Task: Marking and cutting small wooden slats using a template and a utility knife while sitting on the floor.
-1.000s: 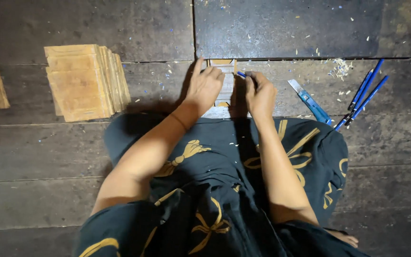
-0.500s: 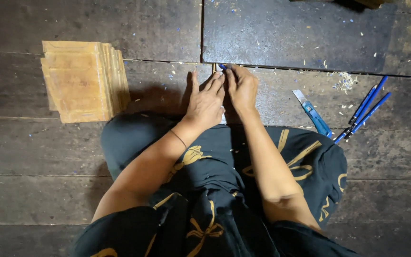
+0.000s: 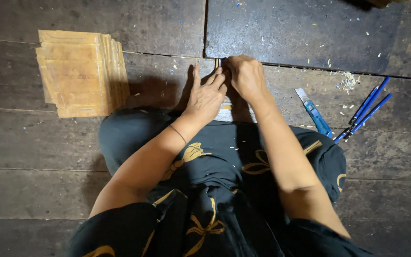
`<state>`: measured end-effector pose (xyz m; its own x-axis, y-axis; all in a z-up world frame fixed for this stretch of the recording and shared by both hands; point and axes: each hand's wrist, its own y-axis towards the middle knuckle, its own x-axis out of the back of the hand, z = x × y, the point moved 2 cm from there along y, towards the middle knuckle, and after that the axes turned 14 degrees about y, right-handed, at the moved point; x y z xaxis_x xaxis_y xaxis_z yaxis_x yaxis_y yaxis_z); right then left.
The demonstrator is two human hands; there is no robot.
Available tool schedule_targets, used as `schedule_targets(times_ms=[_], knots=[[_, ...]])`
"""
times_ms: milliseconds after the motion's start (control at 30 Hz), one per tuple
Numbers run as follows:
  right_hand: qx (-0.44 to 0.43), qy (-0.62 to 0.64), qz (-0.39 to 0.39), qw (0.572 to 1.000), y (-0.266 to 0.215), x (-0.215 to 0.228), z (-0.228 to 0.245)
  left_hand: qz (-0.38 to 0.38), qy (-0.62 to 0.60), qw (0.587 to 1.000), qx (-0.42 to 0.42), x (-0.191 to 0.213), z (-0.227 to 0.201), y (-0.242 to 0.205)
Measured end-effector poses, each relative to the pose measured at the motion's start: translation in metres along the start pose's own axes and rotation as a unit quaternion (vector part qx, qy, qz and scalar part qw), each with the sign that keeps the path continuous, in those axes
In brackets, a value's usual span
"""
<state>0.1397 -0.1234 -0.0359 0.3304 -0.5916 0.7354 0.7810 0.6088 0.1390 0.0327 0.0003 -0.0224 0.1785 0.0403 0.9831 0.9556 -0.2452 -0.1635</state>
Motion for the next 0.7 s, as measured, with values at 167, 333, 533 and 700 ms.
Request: schedule_targets(times_ms=[167,333,533,700], knots=[[-0.004,-0.035,0.052,0.998,0.004,0.014,0.010,-0.003,-0.007,1.000,0.001,-0.006,0.000,0.004],[0.008,-0.065,0.077,0.995,0.004,0.020,0.012,-0.016,-0.017,1.000,-0.003,-0.003,0.001,0.005],[-0.011,-0.098,0.118,0.988,0.006,0.029,0.009,-0.018,-0.015,1.000,-0.001,-0.009,0.000,0.007],[0.014,-0.118,0.130,0.984,0.006,0.024,-0.009,-0.022,-0.012,1.000,0.002,-0.017,-0.001,0.009]])
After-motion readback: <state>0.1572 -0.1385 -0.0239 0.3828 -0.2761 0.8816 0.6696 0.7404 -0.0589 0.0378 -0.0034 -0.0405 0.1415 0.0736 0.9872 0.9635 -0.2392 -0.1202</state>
